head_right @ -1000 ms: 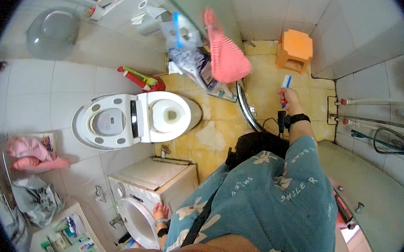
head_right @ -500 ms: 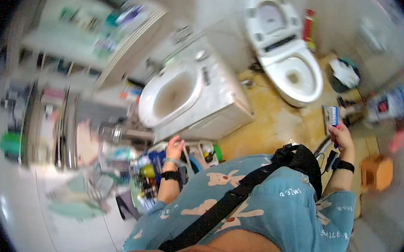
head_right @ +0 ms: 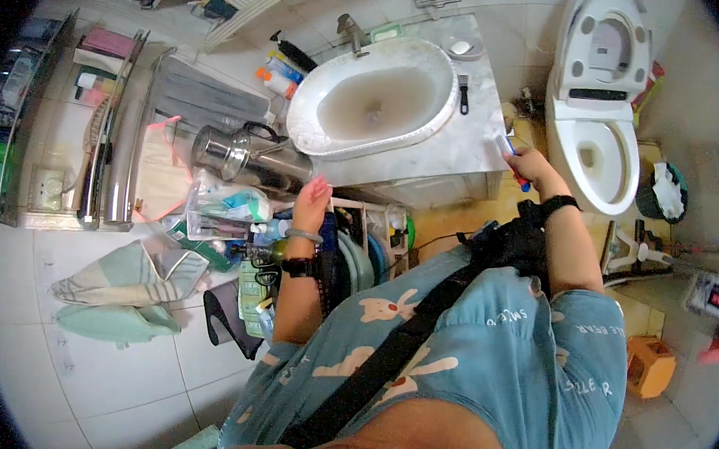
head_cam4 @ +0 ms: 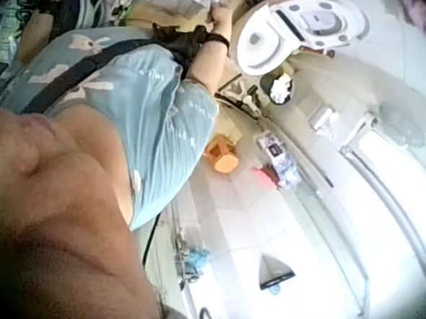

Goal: Scrub the surfaces of a small plastic stool using a handheld brush and water in a bathroom sink.

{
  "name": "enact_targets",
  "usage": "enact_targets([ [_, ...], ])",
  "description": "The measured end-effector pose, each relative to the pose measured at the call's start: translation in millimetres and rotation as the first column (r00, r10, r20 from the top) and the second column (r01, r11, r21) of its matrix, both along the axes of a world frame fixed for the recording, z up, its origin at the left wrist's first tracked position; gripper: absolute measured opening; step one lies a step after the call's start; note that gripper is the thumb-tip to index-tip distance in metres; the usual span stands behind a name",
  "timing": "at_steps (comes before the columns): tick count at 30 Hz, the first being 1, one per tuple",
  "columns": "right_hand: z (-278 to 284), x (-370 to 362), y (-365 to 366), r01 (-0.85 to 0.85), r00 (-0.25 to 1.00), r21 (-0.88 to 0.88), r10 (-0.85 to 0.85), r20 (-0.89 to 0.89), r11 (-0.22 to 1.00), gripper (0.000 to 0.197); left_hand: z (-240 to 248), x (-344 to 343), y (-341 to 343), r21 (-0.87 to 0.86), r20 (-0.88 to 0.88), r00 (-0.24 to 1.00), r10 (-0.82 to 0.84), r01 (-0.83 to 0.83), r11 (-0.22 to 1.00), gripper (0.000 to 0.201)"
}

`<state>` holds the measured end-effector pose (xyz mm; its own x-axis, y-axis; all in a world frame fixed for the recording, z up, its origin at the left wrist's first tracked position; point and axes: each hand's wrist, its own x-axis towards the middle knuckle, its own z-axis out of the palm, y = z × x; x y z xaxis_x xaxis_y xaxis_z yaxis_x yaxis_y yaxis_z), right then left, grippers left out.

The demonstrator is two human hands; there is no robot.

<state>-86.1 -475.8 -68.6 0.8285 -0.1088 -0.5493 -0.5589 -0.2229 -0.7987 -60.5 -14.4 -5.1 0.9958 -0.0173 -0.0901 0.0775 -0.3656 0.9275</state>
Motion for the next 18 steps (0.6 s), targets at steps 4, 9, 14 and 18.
enact_targets([
  [4,-57.6,56.6,37.9,-0.076,0.992,-0.406,0.109,0.057,0.911,0.044,-5.8,21.4,-2.5,0.046,-0.078,0.996,-0.035,0.039,0.998,0.048],
  [9,-76.9,94.0,63.3,-0.25,0.961,-0.477,0.277,-0.014,0.843,0.043,5.4,54.8,6.7,0.287,-0.177,0.975,-0.131,0.179,0.941,0.051],
  [14,-81.4,110.0,59.7,-0.196,0.974,-0.491,0.226,0.002,0.849,0.042,-14.9,85.3,19.7,0.341,-0.204,0.97,-0.136,0.2,0.918,0.05],
  [18,-90.6,126.4,62.0,-0.136,0.983,-0.159,0.113,-0.147,0.978,0.036,-35.0,125.0,21.0,0.351,-0.337,0.923,-0.187,0.308,0.884,0.055],
])
